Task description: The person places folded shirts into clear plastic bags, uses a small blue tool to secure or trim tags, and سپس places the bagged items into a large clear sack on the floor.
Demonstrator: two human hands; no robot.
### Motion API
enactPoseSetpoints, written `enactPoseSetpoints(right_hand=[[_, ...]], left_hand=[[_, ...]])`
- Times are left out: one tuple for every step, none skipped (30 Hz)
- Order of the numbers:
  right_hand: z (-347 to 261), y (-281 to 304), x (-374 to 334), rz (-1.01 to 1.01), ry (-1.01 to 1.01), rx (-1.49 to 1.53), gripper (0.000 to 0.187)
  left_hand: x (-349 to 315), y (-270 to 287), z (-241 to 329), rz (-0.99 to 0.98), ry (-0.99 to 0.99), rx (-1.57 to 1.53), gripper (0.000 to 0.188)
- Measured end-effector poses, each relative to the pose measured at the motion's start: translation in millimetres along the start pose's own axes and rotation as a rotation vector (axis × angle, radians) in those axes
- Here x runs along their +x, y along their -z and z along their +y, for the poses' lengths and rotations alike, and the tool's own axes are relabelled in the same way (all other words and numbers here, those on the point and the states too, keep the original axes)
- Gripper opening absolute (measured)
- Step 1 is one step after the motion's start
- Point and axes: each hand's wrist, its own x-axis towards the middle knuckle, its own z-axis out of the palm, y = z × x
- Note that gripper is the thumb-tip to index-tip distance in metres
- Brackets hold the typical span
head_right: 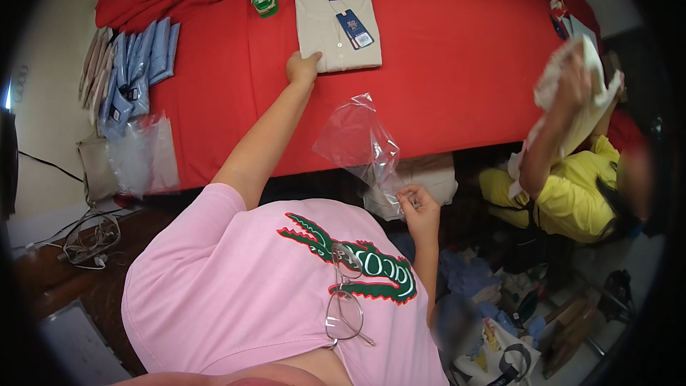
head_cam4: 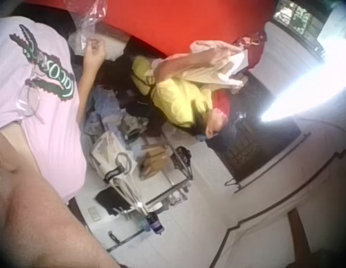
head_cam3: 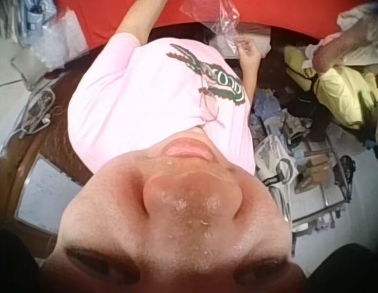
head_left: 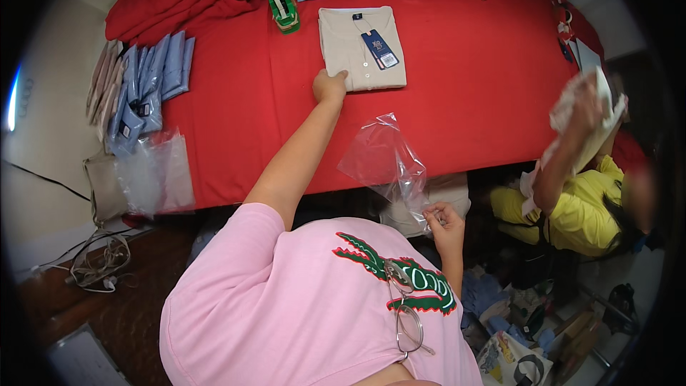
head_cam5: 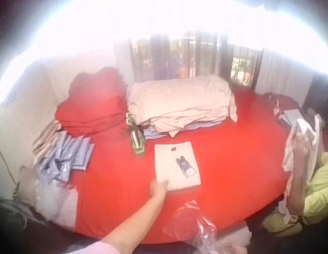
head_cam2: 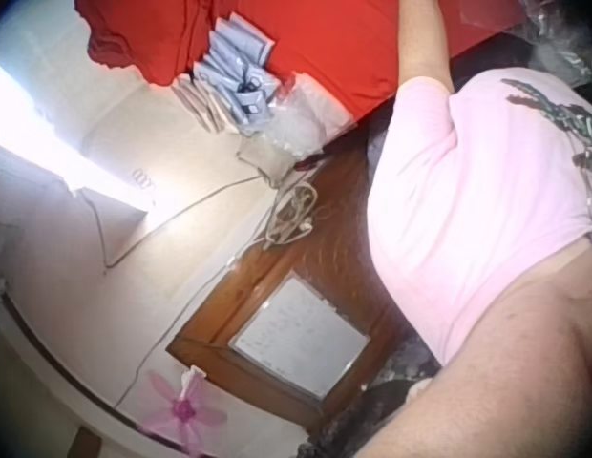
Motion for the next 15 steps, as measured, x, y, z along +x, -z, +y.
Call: enactPoseSetpoints(right_hand=[[-6,1,-2,-0.01,-0.025,-0.031,0.008],[-9,4,0,-0.02,0.082,-0.108,0.009],[-12,10,2,-0.022,0.185,-0.186,0.009],[-16,14,4,-0.026,0.29,-0.259,0.01],[-23,18,7,-0.002,0.337,-0.243,0.011],[-34,23,9,0.022,0.38,-0.227,0.011],[-42,28,10,0.045,0.421,-0.213,0.012],[-48,33,10,0.049,0.432,-0.223,0.013],[-53,40,12,0.058,0.449,-0.231,0.014],[-64,50,11,0.089,0.436,-0.239,0.014],[-74,56,9,0.123,0.513,-0.263,0.014],[-88,61,8,0.119,0.533,-0.278,0.013],[-97,64,8,0.113,0.555,-0.29,0.012],[-101,66,3,0.094,0.417,-0.189,0.01],[-106,64,-1,0.073,0.278,-0.086,0.01]], left_hand=[[5,3,-4,-0.032,-0.016,-0.126,0.044],[9,9,-10,-0.06,-0.033,-0.252,0.042],[6,14,-15,-0.076,-0.029,-0.237,0.04],[3,23,-18,-0.087,-0.027,-0.219,0.038],[0,34,-22,-0.095,-0.025,-0.201,0.037],[-6,47,-28,-0.099,-0.036,-0.182,0.037],[-14,62,-38,-0.104,-0.043,-0.164,0.037],[-22,79,-50,-0.106,-0.048,-0.145,0.037],[-32,98,-59,-0.103,-0.072,-0.088,0.036],[-46,117,-65,-0.108,-0.093,-0.035,0.036],[-60,136,-74,-0.112,-0.118,0.022,0.036],[-74,159,-89,-0.11,-0.104,0.022,0.037],[-88,183,-105,-0.104,-0.091,0.023,0.037],[-102,203,-126,-0.112,-0.077,0.008,0.037],[-117,222,-146,-0.116,-0.063,-0.004,0.036]])
